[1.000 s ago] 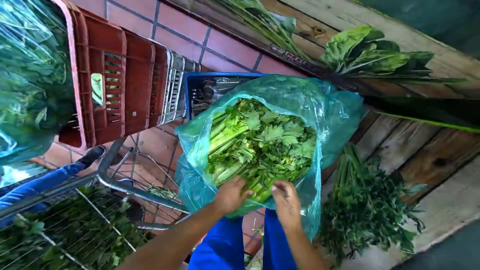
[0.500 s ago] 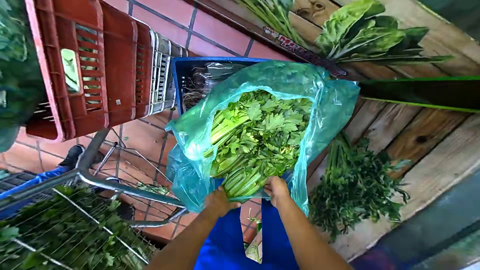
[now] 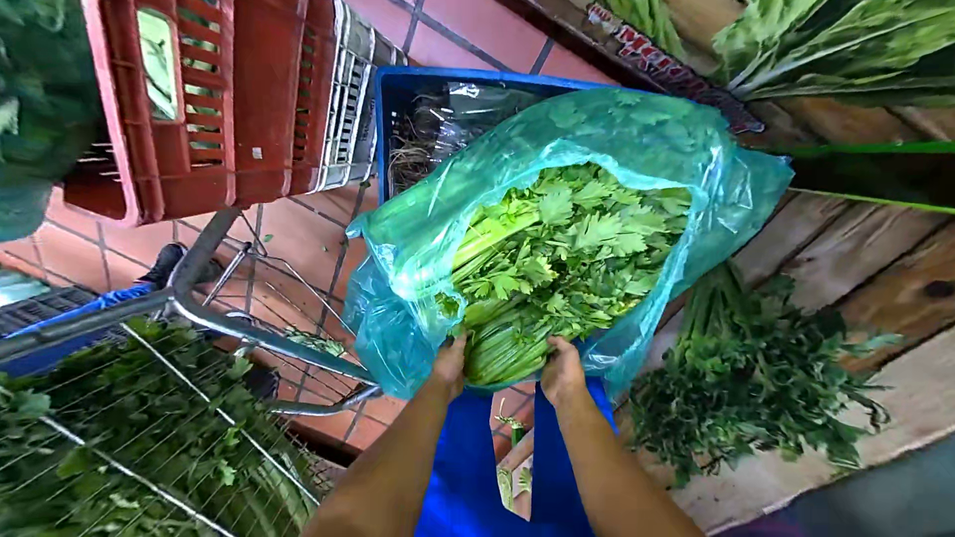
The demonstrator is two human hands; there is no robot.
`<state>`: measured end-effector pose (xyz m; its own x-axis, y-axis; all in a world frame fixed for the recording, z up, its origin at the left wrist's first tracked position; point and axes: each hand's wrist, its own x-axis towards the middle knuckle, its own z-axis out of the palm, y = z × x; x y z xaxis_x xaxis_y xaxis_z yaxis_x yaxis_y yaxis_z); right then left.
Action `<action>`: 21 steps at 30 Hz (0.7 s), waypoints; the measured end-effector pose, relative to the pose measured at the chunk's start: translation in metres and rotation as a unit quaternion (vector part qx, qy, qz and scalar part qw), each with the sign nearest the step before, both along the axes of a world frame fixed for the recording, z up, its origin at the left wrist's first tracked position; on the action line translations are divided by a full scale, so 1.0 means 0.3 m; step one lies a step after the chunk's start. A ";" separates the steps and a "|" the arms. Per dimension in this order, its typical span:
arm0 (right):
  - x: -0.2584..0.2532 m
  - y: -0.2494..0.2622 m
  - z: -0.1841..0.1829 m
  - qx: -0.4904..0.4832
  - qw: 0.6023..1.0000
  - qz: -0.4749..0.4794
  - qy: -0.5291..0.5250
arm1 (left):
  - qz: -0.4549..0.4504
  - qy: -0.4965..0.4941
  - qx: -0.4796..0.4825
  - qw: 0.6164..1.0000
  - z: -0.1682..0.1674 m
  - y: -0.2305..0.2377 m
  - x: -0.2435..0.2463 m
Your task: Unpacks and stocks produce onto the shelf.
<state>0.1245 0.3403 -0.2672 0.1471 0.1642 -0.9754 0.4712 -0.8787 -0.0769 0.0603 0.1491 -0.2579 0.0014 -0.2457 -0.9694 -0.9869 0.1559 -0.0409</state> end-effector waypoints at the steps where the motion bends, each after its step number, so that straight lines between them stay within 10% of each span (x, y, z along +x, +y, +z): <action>1: 0.004 0.008 0.000 -0.003 1.000 -0.018 0.022 | 0.007 0.019 -0.026 0.999 -0.024 0.015 0.024; 11: 0.050 -0.010 -0.068 0.022 0.997 -0.042 0.057 | -0.096 -0.114 0.002 0.989 0.005 0.046 -0.031; 21: -0.020 0.021 -0.038 0.012 0.994 -0.003 0.109 | -0.093 -0.037 -0.072 0.992 0.147 0.088 -0.032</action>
